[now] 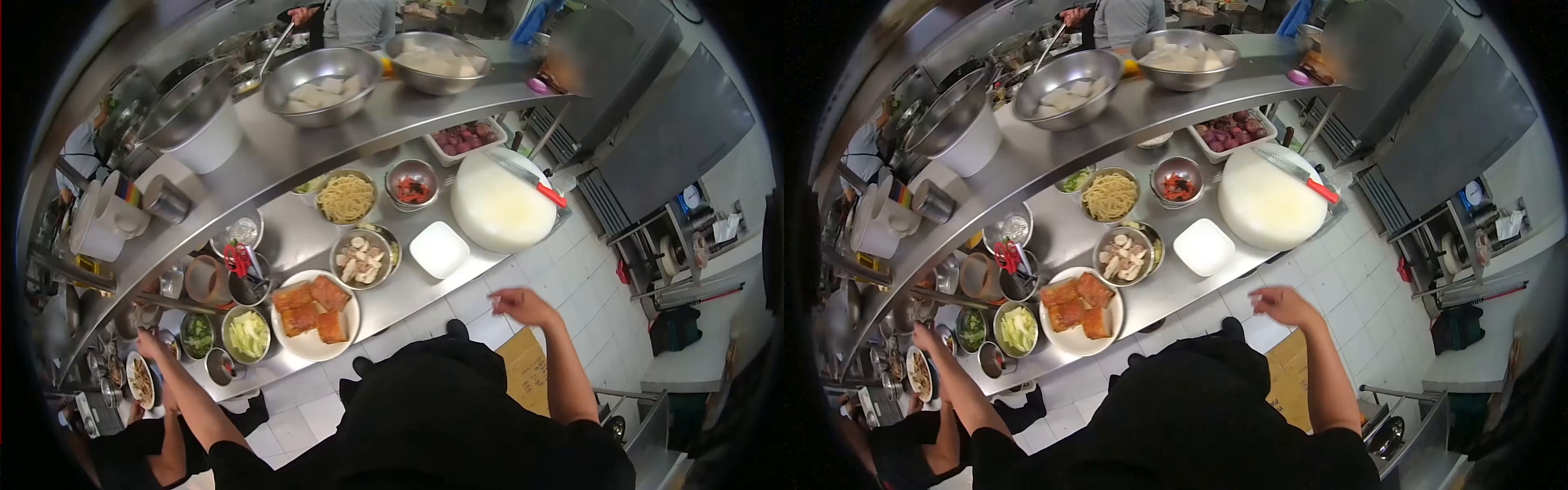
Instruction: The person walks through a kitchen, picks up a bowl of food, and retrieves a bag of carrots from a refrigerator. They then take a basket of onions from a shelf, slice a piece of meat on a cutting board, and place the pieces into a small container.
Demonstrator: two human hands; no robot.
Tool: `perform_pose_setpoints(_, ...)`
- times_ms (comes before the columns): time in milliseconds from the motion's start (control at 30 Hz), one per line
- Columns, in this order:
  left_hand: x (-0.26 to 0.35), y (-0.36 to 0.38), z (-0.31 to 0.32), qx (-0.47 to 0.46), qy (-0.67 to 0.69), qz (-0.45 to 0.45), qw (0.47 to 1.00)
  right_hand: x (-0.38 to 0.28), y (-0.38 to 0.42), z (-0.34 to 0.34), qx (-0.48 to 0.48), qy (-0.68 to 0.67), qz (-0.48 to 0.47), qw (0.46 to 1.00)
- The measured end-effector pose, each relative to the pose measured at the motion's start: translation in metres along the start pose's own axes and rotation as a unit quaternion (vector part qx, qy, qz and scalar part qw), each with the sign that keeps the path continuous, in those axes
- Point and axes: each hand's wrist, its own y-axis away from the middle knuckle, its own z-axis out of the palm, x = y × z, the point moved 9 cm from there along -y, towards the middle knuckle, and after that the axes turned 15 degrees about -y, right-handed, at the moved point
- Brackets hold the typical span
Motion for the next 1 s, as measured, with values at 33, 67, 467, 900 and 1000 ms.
perform_pose_setpoints(33, 0.004, 0.006, -0.017, 0.008, -0.002, 0.004, 1.0, -0.004, -0.012, -0.033, 0.022, 0.003, -0.022, 1.0)
perform_pose_setpoints(67, 0.007, 0.01, -0.034, 0.014, -0.008, 0.022, 1.0, 0.004, -0.032, -0.073, 0.061, -0.014, -0.073, 0.995)
perform_pose_setpoints(467, 0.046, 0.335, -0.189, 0.105, -0.057, -0.007, 0.993, 0.048, -0.155, -0.366, 0.303, 0.353, -0.2, 0.862)
perform_pose_setpoints(900, 0.074, 0.735, 0.063, -0.358, 0.045, -0.046, 0.932, 0.077, -0.08, -0.388, 0.26, 0.119, -0.282, 0.916)
perform_pose_setpoints(1000, 0.078, 0.805, 0.161, -0.395, -0.041, 0.004, 0.918, 0.095, -0.059, -0.381, 0.283, 0.079, -0.27, 0.917)
